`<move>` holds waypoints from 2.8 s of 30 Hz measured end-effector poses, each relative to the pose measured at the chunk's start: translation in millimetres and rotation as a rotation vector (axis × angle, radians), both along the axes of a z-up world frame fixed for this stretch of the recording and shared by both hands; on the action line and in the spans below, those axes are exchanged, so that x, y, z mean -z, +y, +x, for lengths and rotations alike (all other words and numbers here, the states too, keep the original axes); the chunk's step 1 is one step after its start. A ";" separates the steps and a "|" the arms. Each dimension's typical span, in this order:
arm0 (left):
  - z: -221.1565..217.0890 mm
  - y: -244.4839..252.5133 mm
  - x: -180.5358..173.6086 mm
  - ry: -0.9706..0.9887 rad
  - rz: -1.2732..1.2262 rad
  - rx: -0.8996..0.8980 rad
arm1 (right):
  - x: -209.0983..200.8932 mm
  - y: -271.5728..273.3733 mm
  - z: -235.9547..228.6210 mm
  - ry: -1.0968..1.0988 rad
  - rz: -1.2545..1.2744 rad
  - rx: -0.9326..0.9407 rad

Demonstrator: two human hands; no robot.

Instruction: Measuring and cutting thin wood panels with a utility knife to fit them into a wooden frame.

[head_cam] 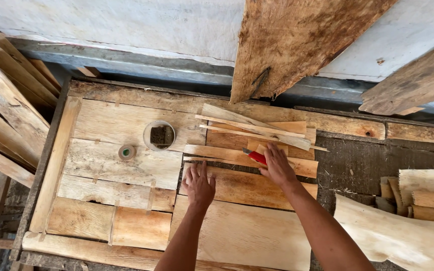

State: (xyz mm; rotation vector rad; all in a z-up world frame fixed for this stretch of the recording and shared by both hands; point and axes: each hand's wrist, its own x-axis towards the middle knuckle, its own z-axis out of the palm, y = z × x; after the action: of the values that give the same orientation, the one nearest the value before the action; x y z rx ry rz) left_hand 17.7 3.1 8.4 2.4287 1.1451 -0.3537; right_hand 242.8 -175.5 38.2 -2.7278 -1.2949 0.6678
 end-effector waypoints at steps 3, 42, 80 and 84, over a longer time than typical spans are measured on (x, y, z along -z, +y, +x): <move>0.0 3.5 13.6 0.032 -0.004 0.029 | 1.5 -4.1 1.5 0.030 0.045 -0.013; -1.8 3.1 14.9 -0.003 0.050 0.016 | -7.4 4.6 -0.8 0.000 0.021 0.175; -3.1 -2.1 9.3 -0.036 0.004 -0.017 | -73.4 -54.1 42.3 -0.078 0.149 0.139; 2.3 -5.8 -3.7 -0.061 -0.022 -0.071 | -74.9 -42.9 27.6 0.069 0.146 0.207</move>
State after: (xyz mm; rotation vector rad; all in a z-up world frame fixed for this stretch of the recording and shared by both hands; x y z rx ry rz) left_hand 20.0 -2.7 12.1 2.3571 1.1909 -0.2667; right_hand 270.4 -218.3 113.1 -2.6460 -0.9873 0.6165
